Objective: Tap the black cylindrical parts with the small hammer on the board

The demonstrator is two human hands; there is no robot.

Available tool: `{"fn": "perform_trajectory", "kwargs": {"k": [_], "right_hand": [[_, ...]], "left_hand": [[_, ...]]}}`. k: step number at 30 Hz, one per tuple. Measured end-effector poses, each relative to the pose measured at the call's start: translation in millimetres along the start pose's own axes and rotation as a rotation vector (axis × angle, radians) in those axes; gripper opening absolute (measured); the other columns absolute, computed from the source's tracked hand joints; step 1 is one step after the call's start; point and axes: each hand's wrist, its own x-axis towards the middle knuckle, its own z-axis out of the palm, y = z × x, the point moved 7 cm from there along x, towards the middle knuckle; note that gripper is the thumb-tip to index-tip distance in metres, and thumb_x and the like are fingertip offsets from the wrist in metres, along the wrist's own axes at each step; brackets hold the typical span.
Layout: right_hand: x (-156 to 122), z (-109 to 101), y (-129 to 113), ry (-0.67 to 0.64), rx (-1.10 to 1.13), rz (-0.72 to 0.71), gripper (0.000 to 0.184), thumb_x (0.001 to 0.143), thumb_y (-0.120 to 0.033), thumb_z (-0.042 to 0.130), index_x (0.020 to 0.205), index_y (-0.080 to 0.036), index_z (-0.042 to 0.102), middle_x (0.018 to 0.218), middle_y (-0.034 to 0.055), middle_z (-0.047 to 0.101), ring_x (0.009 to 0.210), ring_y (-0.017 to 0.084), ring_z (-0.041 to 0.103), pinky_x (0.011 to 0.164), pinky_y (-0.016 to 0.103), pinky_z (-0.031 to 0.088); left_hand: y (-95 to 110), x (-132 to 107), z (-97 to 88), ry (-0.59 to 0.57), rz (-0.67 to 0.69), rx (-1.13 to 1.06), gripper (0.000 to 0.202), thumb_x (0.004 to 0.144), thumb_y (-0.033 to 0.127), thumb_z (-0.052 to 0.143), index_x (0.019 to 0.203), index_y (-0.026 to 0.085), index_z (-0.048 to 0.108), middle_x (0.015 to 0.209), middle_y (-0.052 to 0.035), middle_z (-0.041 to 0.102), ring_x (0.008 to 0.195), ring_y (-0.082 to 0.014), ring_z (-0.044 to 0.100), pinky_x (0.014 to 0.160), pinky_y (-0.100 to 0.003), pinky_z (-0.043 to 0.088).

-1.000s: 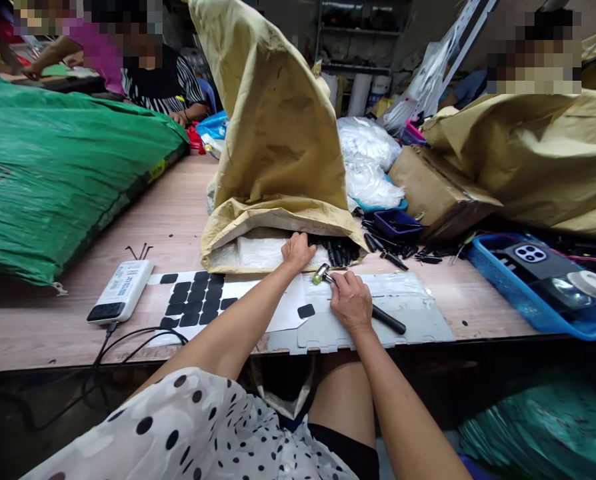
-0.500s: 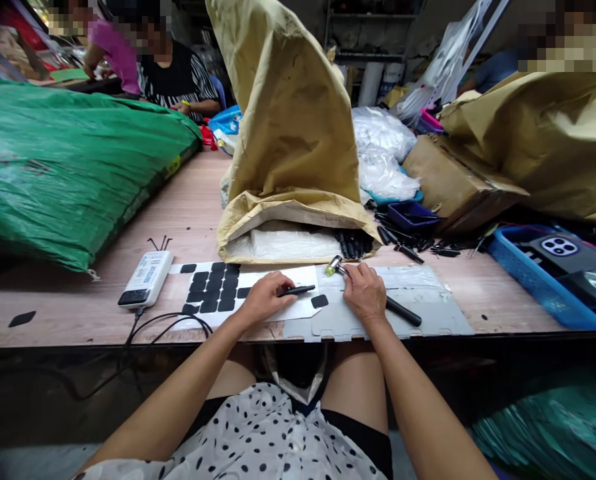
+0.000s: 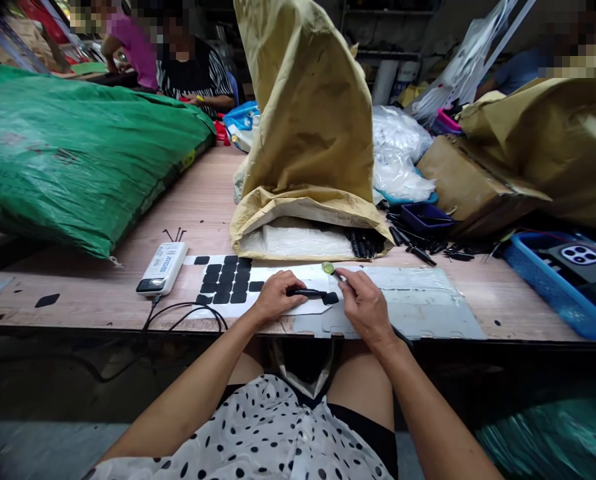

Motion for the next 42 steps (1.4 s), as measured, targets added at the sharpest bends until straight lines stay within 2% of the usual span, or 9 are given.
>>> {"fn": "perform_trajectory", "kwargs": {"k": [4,10,12,17,21,25,32,36,42], "right_hand": [[-14,16,-32,-0.104,0.059,-0.054,0.033,0.102,-0.027,0.050,0.129,-0.028,0.068,0.104,0.0046,0.071,0.097,0.019,0.067,0.087,0.033,0.053],[-27,31,-38,-0.172,-0.096,-0.057,0.035,0.102,-0.024,0.049,0.130,-0.029,0.069,0.094,0.0031,0.068,0.089,0.018,0.067,0.078,0.030,0.052],[-26,28,-36,-0.176,-0.127,-0.042,0.035,0.102,-0.025,0.050,0.129,-0.029,0.070,0.093,0.0027,0.069,0.087,0.018,0.067,0.075,0.030,0.052],[-26,12,-32,-0.084,-0.078,-0.033,0.036,0.103,-0.028,0.048,0.132,-0.029,0.068,0.100,0.0044,0.071,0.093,0.018,0.068,0.083,0.030,0.054],[-32,13,-23,-0.128,-0.116,0.007,0.035,0.102,-0.028,0.048,0.129,-0.029,0.071,0.096,0.0041,0.071,0.090,0.019,0.068,0.079,0.030,0.054],[-23,1,-9,-0.059,-0.059,0.034,0.033,0.101,-0.032,0.051,0.128,-0.029,0.071,0.102,0.0045,0.072,0.093,0.019,0.068,0.084,0.032,0.054],[7,-8,46,0.010,-0.248,0.142,0.029,0.094,-0.032,0.057,0.117,-0.028,0.075,0.101,0.0039,0.072,0.095,0.022,0.065,0.085,0.035,0.049],[6,3,66,0.001,-0.371,0.074,0.028,0.094,-0.029,0.055,0.114,-0.026,0.075,0.099,0.0052,0.070,0.098,0.024,0.061,0.086,0.036,0.045],[-2,10,69,0.030,-0.466,-0.011,0.028,0.097,-0.029,0.053,0.117,-0.024,0.072,0.098,0.0073,0.067,0.092,0.023,0.055,0.082,0.036,0.041]], "left_hand": [[0,0,-0.3,0.008,-0.022,-0.005,0.019,0.076,0.026,0.086,0.094,0.023,0.079,0.088,-0.0010,0.070,0.091,-0.0205,0.061,0.083,-0.032,0.045],[-1,1,0.7,0.012,-0.010,-0.001,0.014,0.077,0.026,0.085,0.090,0.024,0.079,0.088,-0.0003,0.069,0.087,-0.0188,0.060,0.082,-0.032,0.044],[-1,0,0.6,0.020,-0.018,0.000,0.015,0.077,0.026,0.085,0.091,0.024,0.080,0.088,-0.0001,0.069,0.087,-0.0189,0.061,0.082,-0.032,0.044],[0,0,-0.3,0.033,-0.025,-0.016,0.016,0.075,0.024,0.085,0.091,0.024,0.080,0.086,-0.0002,0.069,0.088,-0.0197,0.060,0.083,-0.033,0.045],[-1,-1,-0.8,0.052,-0.024,-0.038,0.015,0.075,0.022,0.084,0.089,0.024,0.080,0.084,0.0003,0.068,0.088,-0.0195,0.060,0.081,-0.033,0.044],[-2,0,-0.2,0.048,-0.020,-0.039,0.015,0.074,0.023,0.084,0.089,0.023,0.078,0.084,0.0005,0.068,0.088,-0.0198,0.060,0.082,-0.033,0.044],[-1,0,-1.8,0.017,-0.019,-0.028,0.016,0.073,0.021,0.081,0.088,0.022,0.074,0.086,0.0009,0.066,0.087,-0.0195,0.059,0.080,-0.033,0.043],[0,-1,-2.7,0.013,-0.021,-0.024,0.015,0.073,0.021,0.079,0.087,0.023,0.073,0.086,0.0011,0.066,0.087,-0.0195,0.058,0.080,-0.033,0.043],[0,0,-2.8,0.005,-0.030,-0.013,0.015,0.073,0.020,0.078,0.086,0.023,0.072,0.087,0.0005,0.066,0.087,-0.0201,0.058,0.080,-0.033,0.044]]}}
